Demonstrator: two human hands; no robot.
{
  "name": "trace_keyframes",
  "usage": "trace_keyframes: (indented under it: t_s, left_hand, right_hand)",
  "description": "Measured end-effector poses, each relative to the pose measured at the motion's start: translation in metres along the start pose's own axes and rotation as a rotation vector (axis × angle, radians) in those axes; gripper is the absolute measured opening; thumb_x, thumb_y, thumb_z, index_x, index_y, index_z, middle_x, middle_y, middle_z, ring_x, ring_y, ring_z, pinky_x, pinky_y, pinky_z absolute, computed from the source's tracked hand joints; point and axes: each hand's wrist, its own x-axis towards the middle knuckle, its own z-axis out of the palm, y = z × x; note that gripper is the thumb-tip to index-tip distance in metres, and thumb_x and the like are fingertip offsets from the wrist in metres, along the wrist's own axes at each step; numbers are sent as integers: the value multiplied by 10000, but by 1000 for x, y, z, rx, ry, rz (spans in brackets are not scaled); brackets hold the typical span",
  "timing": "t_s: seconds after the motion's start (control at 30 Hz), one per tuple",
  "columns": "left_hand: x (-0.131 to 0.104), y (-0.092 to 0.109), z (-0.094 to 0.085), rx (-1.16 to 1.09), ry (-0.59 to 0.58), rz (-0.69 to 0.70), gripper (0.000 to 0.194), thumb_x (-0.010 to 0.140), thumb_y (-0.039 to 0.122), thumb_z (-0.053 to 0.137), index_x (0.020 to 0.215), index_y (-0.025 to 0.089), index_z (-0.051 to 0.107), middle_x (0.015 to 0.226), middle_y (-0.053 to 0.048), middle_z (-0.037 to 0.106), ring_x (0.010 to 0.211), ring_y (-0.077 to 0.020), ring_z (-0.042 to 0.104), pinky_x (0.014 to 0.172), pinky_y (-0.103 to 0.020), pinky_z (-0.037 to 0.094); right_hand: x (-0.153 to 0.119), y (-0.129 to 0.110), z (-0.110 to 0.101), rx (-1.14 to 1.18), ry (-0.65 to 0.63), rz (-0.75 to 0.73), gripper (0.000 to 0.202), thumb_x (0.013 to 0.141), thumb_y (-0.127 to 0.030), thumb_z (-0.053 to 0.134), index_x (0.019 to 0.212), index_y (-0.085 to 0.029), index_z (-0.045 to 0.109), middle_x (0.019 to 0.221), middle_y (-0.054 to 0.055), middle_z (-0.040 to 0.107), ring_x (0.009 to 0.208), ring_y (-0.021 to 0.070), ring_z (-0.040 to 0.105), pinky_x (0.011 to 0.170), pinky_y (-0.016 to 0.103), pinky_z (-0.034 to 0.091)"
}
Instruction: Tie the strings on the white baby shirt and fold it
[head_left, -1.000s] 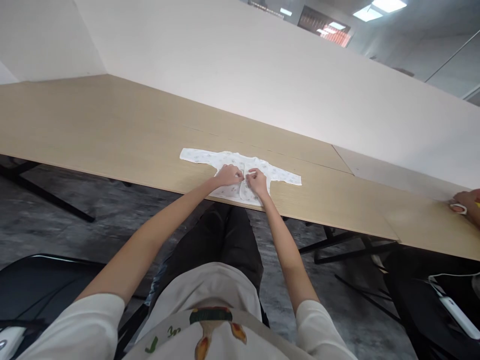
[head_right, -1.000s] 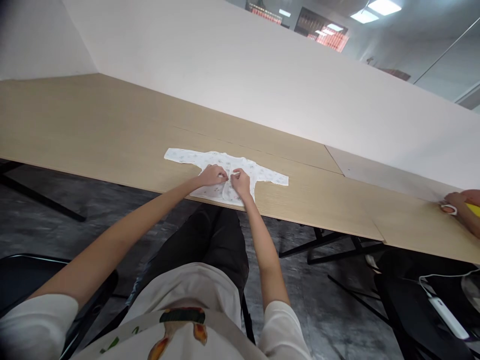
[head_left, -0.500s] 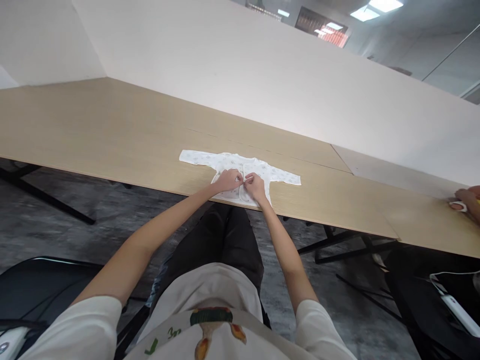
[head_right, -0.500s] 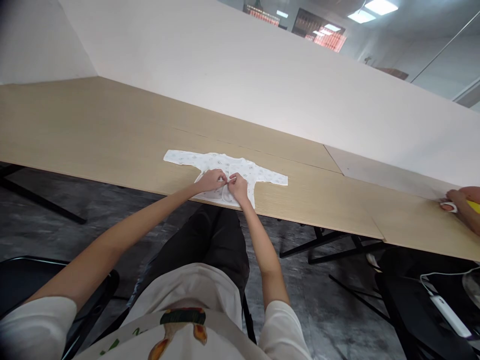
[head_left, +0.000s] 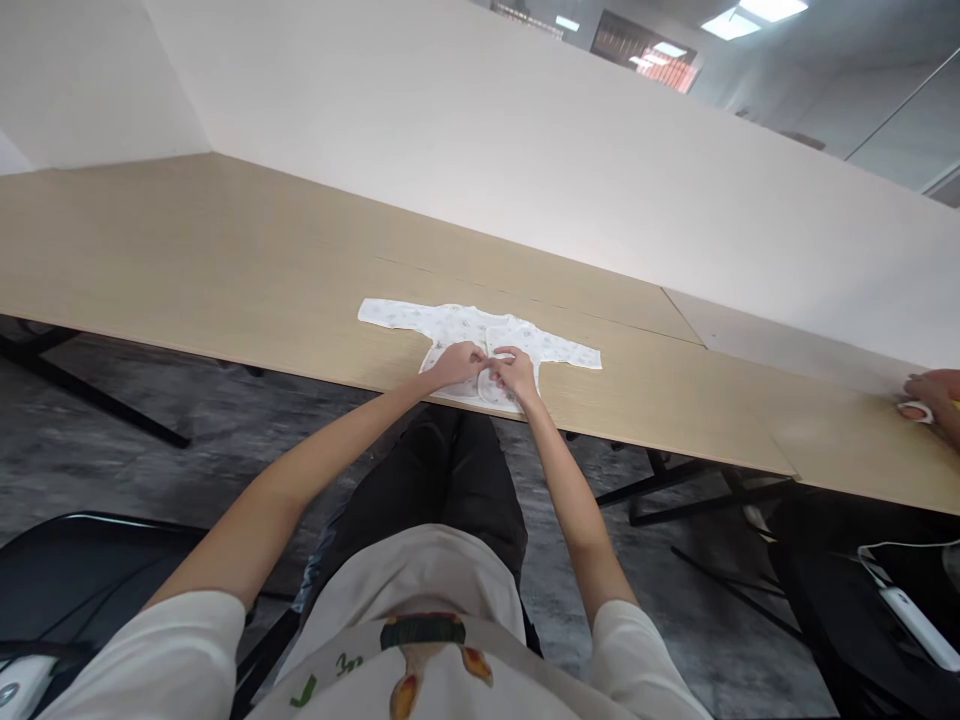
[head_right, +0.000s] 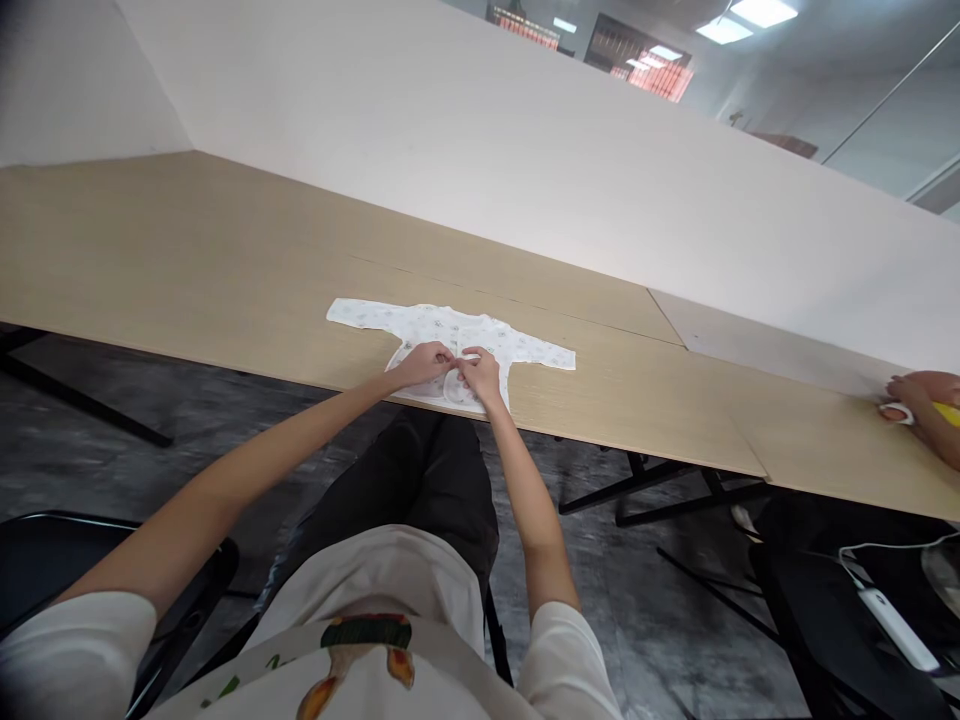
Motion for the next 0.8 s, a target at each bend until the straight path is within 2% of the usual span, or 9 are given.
trace_keyframes:
  t_s: [0.13, 0.2, 0.3, 0.43, 0.53, 0.6, 0.67, 0.73, 0.8]
  left_hand:
    - [-1, -3, 0, -50, -58, 73, 373, 833, 431, 516, 943, 187, 776, 1021, -64, 749, 964, -225, 676, 926, -324, 508]
    - [-2, -5, -2, -91, -72, 84, 351, 830, 396, 526, 972, 190, 771, 1080, -62, 741, 1026, -216, 667, 986, -320, 490]
    - [-5, -12, -7, -108, -64, 45, 348, 851, 341, 500, 1048, 194, 747, 1147, -60, 729, 1087, -199, 651, 1028, -316, 471]
    - [-13, -25, -14, 122, 0, -7, 396, 880, 307, 488, 1214, 205, 673, 1328, -75, 650, 1278, -232, 542, 1142, -401, 364]
    - [-21, -32, -17, 287, -35, -9, 460, 931, 361, 467, 1342, 192, 586, 1497, -116, 507, 1404, -267, 422, 1183, -437, 278]
    - [-21, -33, -21, 352, -92, -5, 480, 958, 379, 430, 1382, 191, 552, 1538, -131, 454, 1421, -276, 401, 1185, -444, 256]
    - [-12, -29, -28, 399, -172, -21, 482, 950, 396, 453, 1377, 202, 562, 1512, -130, 488, 1397, -289, 432, 1177, -460, 254]
    - [8, -22, -35, 408, -238, -62, 470, 909, 411, 525, 1321, 205, 616, 1422, -125, 581, 1327, -306, 507, 1145, -458, 301]
    - [36, -14, -38, 378, -210, -120, 407, 885, 384, 552, 1218, 193, 689, 1295, -126, 667, 1223, -315, 588, 1074, -427, 384]
  right_hand:
    - [9, 0, -1, -139, -21, -73, 224, 916, -374, 584, 1008, -176, 635, 510, -59, 574, 397, 92, 493, 464, 190, 421]
    - [15, -1, -1, -226, -28, -99, 201, 911, -339, 584, 1000, -171, 646, 486, -66, 548, 420, 102, 505, 513, 204, 445]
    - [23, -2, -3, -300, -44, -98, 218, 842, -208, 600, 1053, -172, 641, 485, -79, 536, 445, 118, 516, 561, 229, 466]
    - [25, 3, -19, -320, -12, -80, 370, 775, -133, 549, 1137, -165, 620, 465, -87, 506, 446, 145, 516, 572, 261, 473]
    - [22, 7, -37, -357, 25, -40, 429, 750, -106, 510, 1165, -150, 608, 482, -67, 521, 465, 161, 539, 572, 270, 470]
    - [21, 7, -44, -444, 19, -20, 435, 754, -108, 519, 1179, -145, 605, 545, -30, 587, 525, 179, 587, 612, 284, 483]
    - [25, 2, -45, -573, 27, -35, 372, 793, -158, 556, 1159, -146, 618, 692, 36, 678, 671, 211, 655, 706, 312, 504]
    - [35, -7, -37, -692, 69, -61, 293, 843, -267, 599, 1108, -150, 640, 907, 108, 725, 878, 258, 685, 813, 351, 506]
    - [49, -17, -25, -755, 116, -53, 294, 879, -374, 609, 1065, -150, 653, 1080, 158, 707, 1036, 297, 664, 875, 385, 497]
